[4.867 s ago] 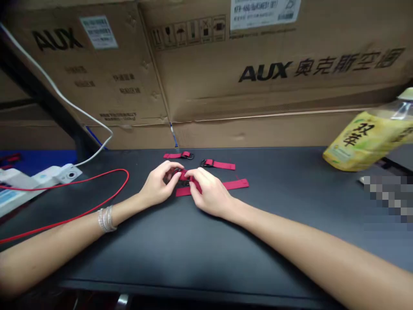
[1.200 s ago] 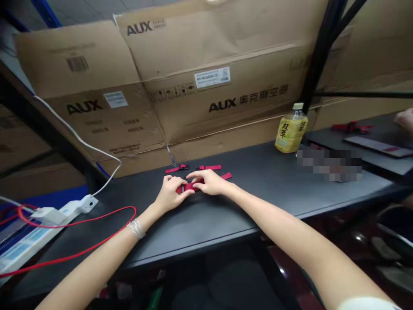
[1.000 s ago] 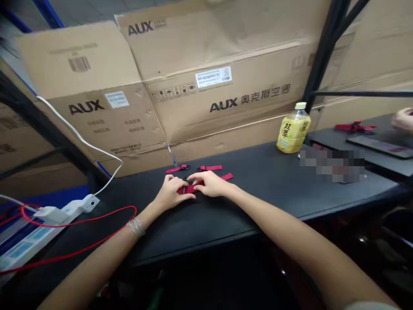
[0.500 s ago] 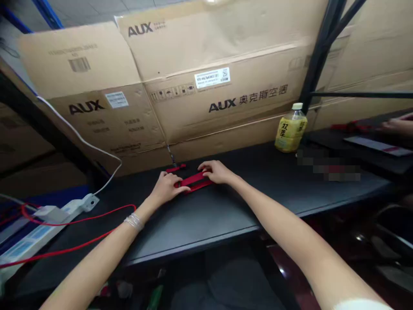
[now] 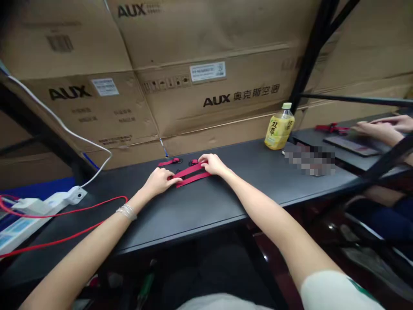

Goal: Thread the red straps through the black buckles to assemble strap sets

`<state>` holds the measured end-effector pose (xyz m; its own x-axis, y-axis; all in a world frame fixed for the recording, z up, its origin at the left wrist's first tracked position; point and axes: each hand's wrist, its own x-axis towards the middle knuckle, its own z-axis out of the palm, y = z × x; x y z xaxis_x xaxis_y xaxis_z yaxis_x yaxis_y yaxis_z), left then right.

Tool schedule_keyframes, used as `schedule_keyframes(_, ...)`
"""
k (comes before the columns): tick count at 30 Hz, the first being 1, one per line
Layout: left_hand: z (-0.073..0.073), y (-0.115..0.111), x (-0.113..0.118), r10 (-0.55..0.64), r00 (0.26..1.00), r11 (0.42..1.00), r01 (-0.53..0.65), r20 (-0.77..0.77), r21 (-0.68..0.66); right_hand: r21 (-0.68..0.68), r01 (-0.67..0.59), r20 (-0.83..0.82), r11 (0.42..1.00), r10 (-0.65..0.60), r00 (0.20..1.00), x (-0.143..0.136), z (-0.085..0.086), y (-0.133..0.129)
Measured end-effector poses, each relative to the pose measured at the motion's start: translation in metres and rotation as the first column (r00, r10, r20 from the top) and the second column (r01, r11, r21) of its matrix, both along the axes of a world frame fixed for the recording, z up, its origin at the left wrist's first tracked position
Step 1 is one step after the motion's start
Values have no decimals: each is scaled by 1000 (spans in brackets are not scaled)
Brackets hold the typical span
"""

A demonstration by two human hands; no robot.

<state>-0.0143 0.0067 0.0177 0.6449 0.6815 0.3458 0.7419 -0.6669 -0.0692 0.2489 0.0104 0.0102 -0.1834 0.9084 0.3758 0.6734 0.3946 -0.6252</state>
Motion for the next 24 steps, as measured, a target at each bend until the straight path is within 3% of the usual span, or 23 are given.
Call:
schedule_keyframes(7, 2, 10, -19, 16, 995, 991, -2, 100, -134, -55, 108, 55, 993, -105, 993, 20, -6, 10)
schedule_keyframes(17, 6, 10, -24, 125, 954, 913, -3, 274, -407, -137, 44, 174, 990, -19, 985, 7, -4, 2)
schedule_keyframes(24, -1, 10, -18, 163, 943, 912, -33, 289, -408, -147, 68, 232, 987, -32, 972, 6, -4, 1)
